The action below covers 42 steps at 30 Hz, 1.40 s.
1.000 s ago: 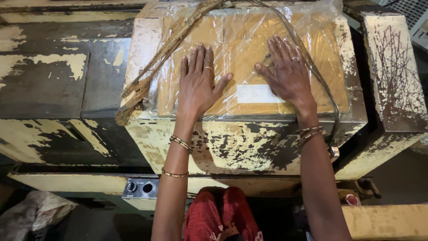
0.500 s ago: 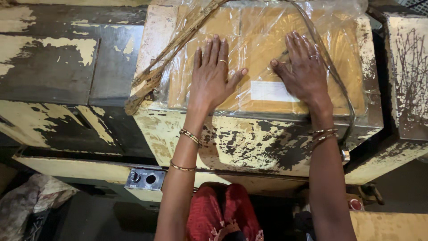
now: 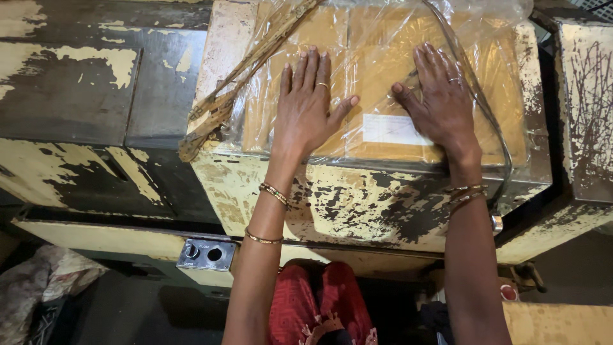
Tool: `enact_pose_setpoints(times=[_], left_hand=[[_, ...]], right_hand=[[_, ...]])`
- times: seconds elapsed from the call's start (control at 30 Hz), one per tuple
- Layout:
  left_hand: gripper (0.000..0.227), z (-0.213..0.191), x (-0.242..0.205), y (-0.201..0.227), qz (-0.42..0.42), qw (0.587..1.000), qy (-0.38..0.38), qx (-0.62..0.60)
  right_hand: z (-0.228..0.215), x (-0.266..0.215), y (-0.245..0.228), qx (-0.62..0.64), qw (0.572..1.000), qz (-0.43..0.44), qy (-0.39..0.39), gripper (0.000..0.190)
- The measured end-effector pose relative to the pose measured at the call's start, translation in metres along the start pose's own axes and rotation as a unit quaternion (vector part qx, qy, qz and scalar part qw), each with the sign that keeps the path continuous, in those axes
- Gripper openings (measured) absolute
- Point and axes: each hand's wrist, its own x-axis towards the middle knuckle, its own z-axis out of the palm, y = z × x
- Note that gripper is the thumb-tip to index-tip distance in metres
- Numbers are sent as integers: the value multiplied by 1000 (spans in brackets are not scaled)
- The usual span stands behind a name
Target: The person repeatedly places a plastic-wrapped cardboard bundle into a large industrial stapling machine, presses a red button to activate the stapler, and removes the bundle. The cycle is performed multiple times in a workshop setting.
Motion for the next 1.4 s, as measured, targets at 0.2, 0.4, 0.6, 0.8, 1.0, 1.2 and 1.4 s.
enact_pose_setpoints(times=[0.2, 0.4, 0.6, 0.8, 1.0, 1.2, 1.4], left_hand=[[94, 0, 0, 0, -1, 1000, -7, 4], [95, 2, 0, 0, 5, 1000, 3, 1], [95, 3, 0, -1, 1, 1000, 1, 2], [95, 2, 0, -1, 2, 1000, 1, 3], [95, 1, 0, 0, 1, 1000, 1, -1], [96, 2, -1, -1, 3, 1000, 3, 0], [95, 4, 0, -2, 3, 1000, 4, 1]], right_hand=[[1, 1, 2, -11, 1000, -11, 2, 93], [3, 3, 5, -13, 1000, -25, 8, 93], [4, 2, 7, -13, 1000, -21, 12, 94], [6, 4, 9, -13, 1000, -24, 12, 95], [8, 5, 11, -14, 999, -31, 17, 94], [8, 6, 12, -15, 999, -40, 26, 94], [8, 5, 12, -15, 999, -31, 20, 93]])
